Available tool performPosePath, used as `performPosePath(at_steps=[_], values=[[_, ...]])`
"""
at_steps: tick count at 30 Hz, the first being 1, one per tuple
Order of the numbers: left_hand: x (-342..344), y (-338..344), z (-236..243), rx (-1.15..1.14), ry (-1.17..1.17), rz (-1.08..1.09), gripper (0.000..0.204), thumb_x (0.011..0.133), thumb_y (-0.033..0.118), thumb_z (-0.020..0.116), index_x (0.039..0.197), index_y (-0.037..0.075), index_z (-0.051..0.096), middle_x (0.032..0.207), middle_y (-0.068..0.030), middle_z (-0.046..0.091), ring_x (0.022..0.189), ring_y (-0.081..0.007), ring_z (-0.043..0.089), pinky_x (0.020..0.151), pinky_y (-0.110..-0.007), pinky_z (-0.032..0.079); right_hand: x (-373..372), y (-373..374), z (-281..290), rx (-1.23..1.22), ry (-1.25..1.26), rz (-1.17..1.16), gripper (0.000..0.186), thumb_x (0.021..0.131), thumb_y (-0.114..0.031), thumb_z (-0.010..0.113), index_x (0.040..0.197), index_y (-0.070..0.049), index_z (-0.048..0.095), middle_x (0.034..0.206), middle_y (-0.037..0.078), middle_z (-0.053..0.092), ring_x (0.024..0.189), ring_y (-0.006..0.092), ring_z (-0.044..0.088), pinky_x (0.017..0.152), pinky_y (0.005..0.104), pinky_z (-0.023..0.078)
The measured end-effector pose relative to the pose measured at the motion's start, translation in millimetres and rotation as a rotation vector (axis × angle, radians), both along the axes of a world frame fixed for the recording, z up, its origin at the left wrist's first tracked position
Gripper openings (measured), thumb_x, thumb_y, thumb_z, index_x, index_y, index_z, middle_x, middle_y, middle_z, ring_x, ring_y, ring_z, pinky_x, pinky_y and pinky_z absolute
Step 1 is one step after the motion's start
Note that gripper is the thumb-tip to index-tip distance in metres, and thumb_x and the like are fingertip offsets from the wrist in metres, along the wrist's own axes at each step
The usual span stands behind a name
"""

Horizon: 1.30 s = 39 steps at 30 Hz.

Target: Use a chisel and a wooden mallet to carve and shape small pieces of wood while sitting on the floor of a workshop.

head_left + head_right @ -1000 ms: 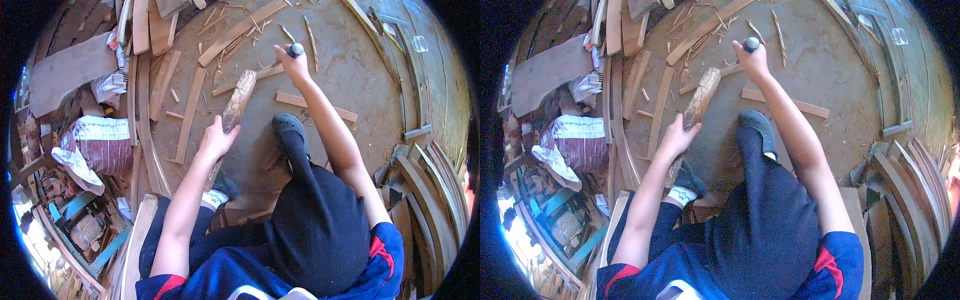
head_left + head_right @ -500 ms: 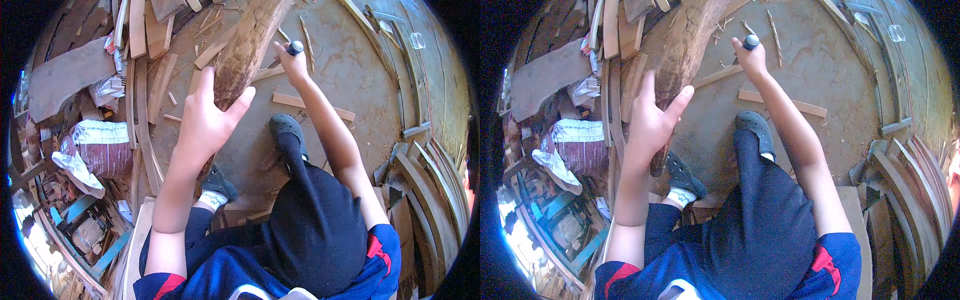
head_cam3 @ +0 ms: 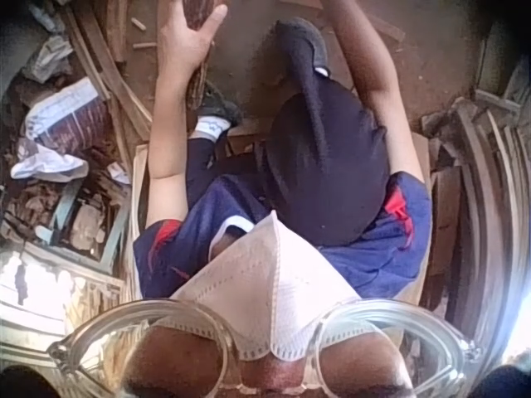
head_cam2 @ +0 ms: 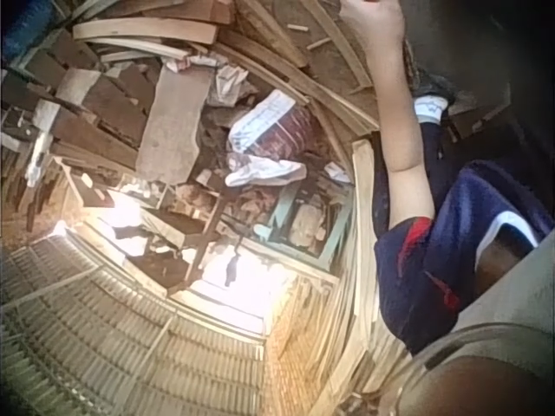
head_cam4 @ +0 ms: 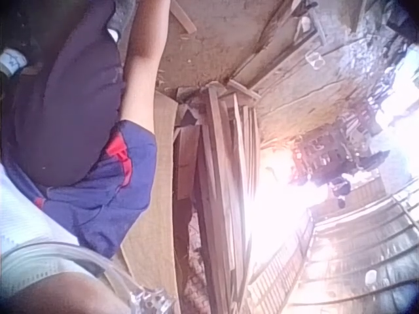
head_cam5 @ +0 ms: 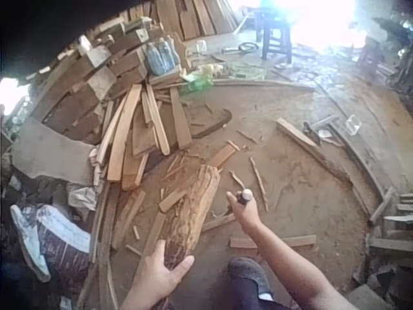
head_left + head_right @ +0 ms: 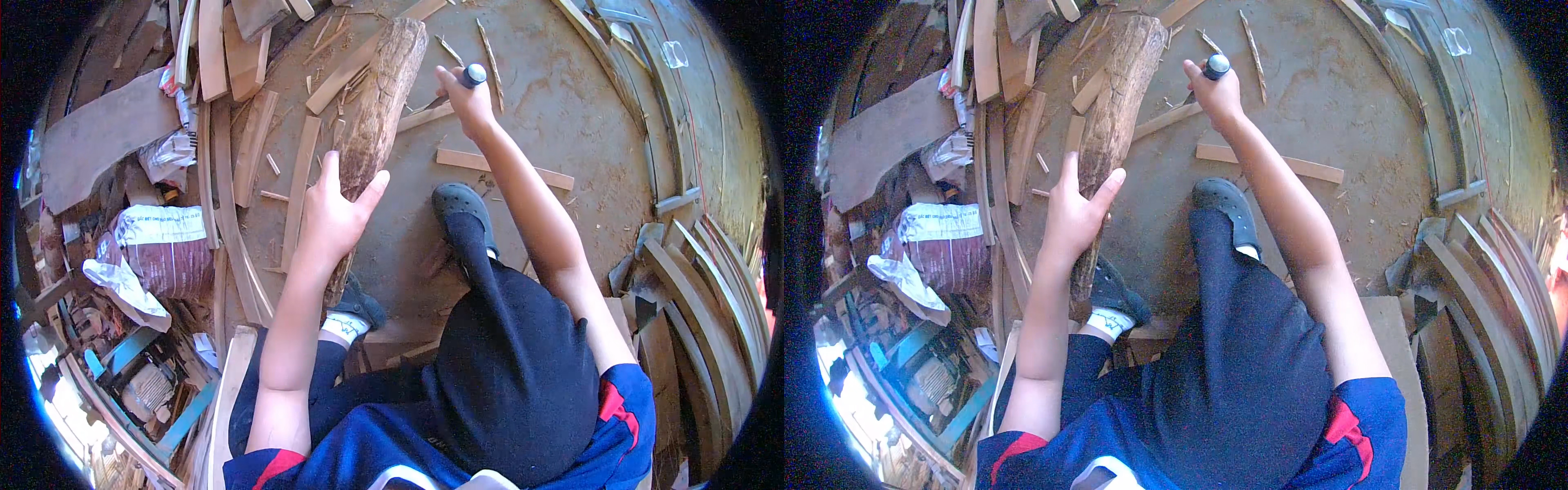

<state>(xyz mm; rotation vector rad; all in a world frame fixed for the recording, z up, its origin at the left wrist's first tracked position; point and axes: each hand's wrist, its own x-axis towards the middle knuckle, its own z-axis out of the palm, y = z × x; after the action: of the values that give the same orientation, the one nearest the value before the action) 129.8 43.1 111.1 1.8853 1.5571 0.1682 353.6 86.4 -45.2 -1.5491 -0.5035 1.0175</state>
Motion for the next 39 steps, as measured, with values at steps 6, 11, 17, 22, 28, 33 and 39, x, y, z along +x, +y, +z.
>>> performPosePath(at_steps=[6,11,17,22,28,33,39], values=[[4,-1,9,-0.008,-0.031,0.009,0.078,0.078,0.042,0.069,0.126,-0.012,0.039,0.102,-0.0298,0.061,0.098,-0.034,0.062,0.084,-0.038,0.048,2,3,-1,-0.006,-0.026,-0.004,0.025,0.082,-0.029,0.067,0.076,-0.006,0.059,0.068,0.003,0.059,0.064,0.0118,0.055,0.063,0.0263,0.039],[1,0,4,0.038,-0.033,-0.002,0.076,0.077,0.044,0.069,0.125,-0.008,0.041,0.099,-0.0317,0.061,0.097,-0.0398,0.062,0.081,-0.042,0.049,4,7,-3,0.001,-0.039,-0.017,0.024,0.082,-0.028,0.069,0.082,-0.006,0.059,0.071,0.002,0.058,0.066,0.0121,0.057,0.065,0.0275,0.04],[6,1,10,-0.109,-0.091,0.028,0.073,0.078,0.045,0.068,0.123,-0.007,0.043,0.098,-0.0311,0.061,0.096,-0.0398,0.062,0.081,-0.042,0.049,6,6,-1,-0.032,-0.061,0.021,0.025,0.081,-0.029,0.07,0.084,-0.006,0.059,0.071,0.001,0.058,0.067,0.0118,0.058,0.064,0.0278,0.041],[3,0,9,-0.07,-0.04,0.017,0.074,0.078,0.045,0.068,0.123,-0.007,0.042,0.098,-0.0311,0.061,0.096,-0.0399,0.062,0.08,-0.042,0.049,2,1,4,-0.065,-0.089,0.073,0.026,0.081,-0.029,0.069,0.084,-0.005,0.06,0.072,0.001,0.058,0.067,0.0111,0.057,0.064,0.0265,0.04],[5,-3,5,-0.107,-0.059,0.047,0.076,0.078,0.045,0.069,0.125,-0.007,0.041,0.101,-0.0315,0.06,0.099,-0.0398,0.061,0.083,-0.042,0.048,7,2,-6,0.014,-0.025,0.018,0.026,0.082,-0.03,0.068,0.083,-0.006,0.06,0.072,0.001,0.058,0.065,0.011,0.055,0.064,0.0264,0.04],[2,-3,2,-0.108,-0.071,0.042,0.077,0.078,0.045,0.069,0.127,-0.006,0.039,0.103,-0.031,0.06,0.1,-0.0387,0.06,0.085,-0.041,0.047,6,4,-2,-0.025,-0.047,0.019,0.026,0.082,-0.029,0.07,0.082,-0.005,0.058,0.073,0.001,0.057,0.066,0.0114,0.056,0.063,0.0271,0.041],[4,-5,9,-0.132,-0.174,0.048,0.068,0.078,0.04,0.07,0.122,-0.005,0.044,0.099,-0.0279,0.062,0.097,-0.0368,0.062,0.082,-0.041,0.048,6,7,-1,-0.006,-0.03,-0.002,0.026,0.081,-0.029,0.07,0.08,-0.006,0.057,0.07,0.001,0.057,0.065,0.0117,0.056,0.062,0.0271,0.041]])
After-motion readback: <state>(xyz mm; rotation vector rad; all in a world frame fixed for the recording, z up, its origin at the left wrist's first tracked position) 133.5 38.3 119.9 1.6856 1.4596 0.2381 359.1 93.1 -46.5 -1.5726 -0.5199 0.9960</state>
